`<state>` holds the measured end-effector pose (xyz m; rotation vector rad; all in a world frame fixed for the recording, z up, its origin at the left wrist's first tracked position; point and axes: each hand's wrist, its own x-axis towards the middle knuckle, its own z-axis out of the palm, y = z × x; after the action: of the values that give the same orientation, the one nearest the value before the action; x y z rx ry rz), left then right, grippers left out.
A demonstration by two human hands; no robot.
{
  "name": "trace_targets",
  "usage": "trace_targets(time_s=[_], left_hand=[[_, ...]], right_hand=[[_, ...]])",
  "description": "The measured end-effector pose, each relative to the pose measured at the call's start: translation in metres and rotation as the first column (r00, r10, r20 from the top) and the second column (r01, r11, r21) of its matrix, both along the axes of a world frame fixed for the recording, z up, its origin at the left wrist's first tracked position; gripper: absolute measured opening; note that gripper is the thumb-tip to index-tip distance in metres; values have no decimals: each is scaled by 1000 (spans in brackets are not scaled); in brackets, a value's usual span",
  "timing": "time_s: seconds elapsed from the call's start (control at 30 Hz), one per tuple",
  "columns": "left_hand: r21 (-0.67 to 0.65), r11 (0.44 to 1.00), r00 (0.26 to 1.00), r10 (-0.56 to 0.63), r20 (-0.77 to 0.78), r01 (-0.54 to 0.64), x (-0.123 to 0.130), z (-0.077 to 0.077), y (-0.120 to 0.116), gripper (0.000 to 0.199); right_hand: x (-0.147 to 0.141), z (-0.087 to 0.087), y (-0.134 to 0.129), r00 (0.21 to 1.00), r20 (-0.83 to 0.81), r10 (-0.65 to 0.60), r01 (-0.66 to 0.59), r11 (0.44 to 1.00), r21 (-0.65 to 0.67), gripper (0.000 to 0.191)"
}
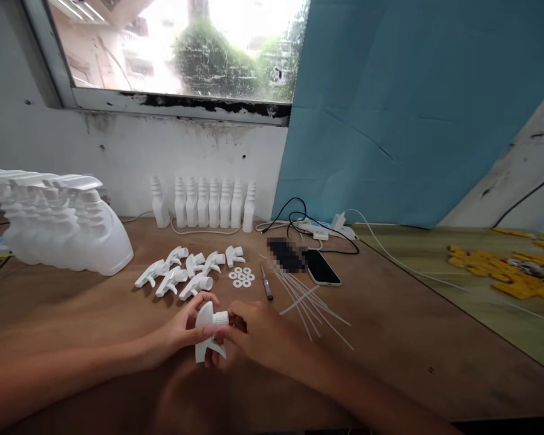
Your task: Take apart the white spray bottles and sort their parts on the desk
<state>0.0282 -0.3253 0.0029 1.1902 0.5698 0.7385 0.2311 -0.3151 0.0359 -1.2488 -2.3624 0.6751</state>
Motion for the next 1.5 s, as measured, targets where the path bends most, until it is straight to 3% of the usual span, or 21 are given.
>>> trace_targets(time_s=[0.13,0.27,0.33,0.4,0.5,0.6,0.73,0.83,0.93,1.03,1.17,1.23,1.3,1.33,1.4,1.5], left_hand=[[32,999,996,20,-89,-18,3,2,-1,35],[20,998,996,53,-65,-52,4,0,0,31],[-20,993,992,120,-33,-120,3,-2,2,29],[-79,981,984,177,10,-176,1,-4,5,26],[-200,972,986,144,82,-125,-2,-2,9,23],[-362,931,984,104,147,-44,-4,0,12,22],[-419,908,978,90,189,-2,-7,-1,16,25],[-419,908,975,77,208,18,-10,-4,17,25],[-424,905,972,66,224,36,-11,-4,17,25],[-416,908,971,63,231,40,-12,-5,18,25],[-406,914,976,88,202,2,-11,-6,19,26],[-408,913,977,105,183,-22,-10,-6,20,25],[-406,913,980,116,163,-40,-9,-6,19,24],[-406,913,981,121,149,-51,-9,-5,19,24],[-406,910,984,136,115,-78,-8,-4,17,24],[-406,907,985,157,72,-114,-7,-4,16,24]], right_hand=[[-3,-11,-8,999,25,30,-36,961,274,37],[-3,-11,-9,988,116,102,-149,821,552,37],[2,-4,-2,990,133,35,-110,786,609,41],[12,7,10,989,98,-111,36,820,571,44],[34,22,40,945,80,-317,280,912,301,40],[57,22,74,931,127,-343,320,932,172,33],[74,3,103,924,111,-366,332,911,245,42],[75,-8,109,948,129,-290,244,926,290,37],[73,-13,109,966,254,-48,-44,938,343,45],[69,-16,108,897,409,167,-332,867,373,48],[64,-12,103,866,444,230,-420,815,398,29],[59,-7,96,916,340,212,-354,827,438,16],[52,-1,85,983,85,161,-182,867,464,3],[48,2,78,986,-84,147,-95,893,440,7],[37,9,62,894,-409,180,-39,943,331,15],[21,16,37,672,-668,320,-264,946,187,16]])
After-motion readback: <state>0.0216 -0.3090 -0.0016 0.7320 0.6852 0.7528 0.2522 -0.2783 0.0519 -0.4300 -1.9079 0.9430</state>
